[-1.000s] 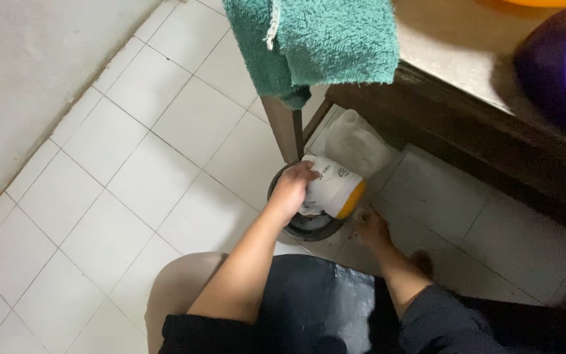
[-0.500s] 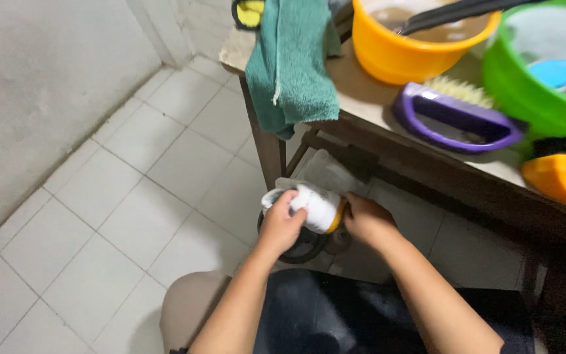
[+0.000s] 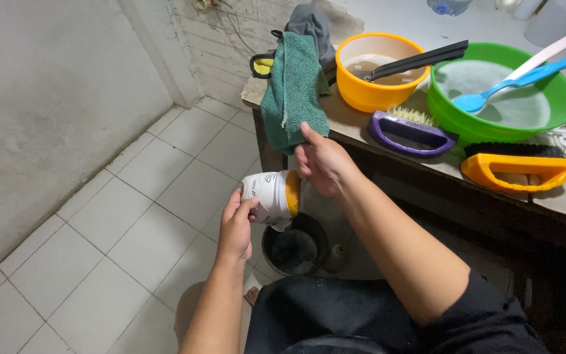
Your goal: The person scrubs the yellow sole of a white and teal sneaker with a black brush, then rinses the shoe under running water and wipes it with a green towel. The shoe is handled throughout the process and appears cleaner by the end.
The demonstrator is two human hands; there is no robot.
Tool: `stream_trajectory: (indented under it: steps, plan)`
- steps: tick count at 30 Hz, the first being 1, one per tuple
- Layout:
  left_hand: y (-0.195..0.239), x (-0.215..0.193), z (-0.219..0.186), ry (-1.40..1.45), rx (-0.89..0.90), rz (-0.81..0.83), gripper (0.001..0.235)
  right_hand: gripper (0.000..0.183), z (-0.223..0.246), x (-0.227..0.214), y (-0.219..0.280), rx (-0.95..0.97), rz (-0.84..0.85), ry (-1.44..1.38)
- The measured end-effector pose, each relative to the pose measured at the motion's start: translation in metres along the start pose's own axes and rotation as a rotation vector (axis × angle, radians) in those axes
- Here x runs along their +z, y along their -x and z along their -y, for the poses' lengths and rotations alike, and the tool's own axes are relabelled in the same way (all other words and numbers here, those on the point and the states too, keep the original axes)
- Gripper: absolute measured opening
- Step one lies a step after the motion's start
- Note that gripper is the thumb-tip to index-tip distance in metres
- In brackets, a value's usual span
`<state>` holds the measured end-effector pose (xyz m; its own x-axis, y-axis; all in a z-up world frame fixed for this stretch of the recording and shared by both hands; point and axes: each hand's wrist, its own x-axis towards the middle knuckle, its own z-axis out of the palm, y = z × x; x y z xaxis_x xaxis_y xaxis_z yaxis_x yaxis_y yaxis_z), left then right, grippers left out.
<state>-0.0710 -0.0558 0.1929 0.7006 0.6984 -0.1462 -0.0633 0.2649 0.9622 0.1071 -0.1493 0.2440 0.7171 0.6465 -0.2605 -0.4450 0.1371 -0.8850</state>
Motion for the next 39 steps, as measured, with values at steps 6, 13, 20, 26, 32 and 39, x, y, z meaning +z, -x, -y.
stream_trajectory:
  steps: [6, 13, 20, 26, 32, 39]
  plan:
    - [-0.003, 0.000, -0.004, 0.074, 0.003, -0.072, 0.039, 0.045, 0.057, 0.055, 0.038, -0.352, 0.096, 0.189]
    - [0.017, 0.018, -0.051, 0.167, -0.200, -0.115, 0.041, 0.024, 0.110, 0.060, 0.097, -1.474, -0.117, 0.823]
    - [0.031, 0.028, -0.052, 0.359, -0.121, -0.143, 0.044, 0.033, 0.019, -0.022, 0.120, -1.532, -0.315, 0.699]
    - [0.048, 0.059, -0.050, 0.465, -0.030, -0.082, 0.043, 0.070, -0.085, -0.038, 0.086, -1.089, 0.026, 0.425]
    - [0.044, 0.050, -0.035, 0.608, -0.192, -0.107, 0.042, 0.048, -0.130, -0.061, 0.066, -1.117, -0.004, 0.624]
    - [0.045, 0.027, -0.031, 0.605, -0.312, -0.135, 0.048, 0.025, -0.176, -0.112, 0.057, -1.180, -0.033, 0.869]
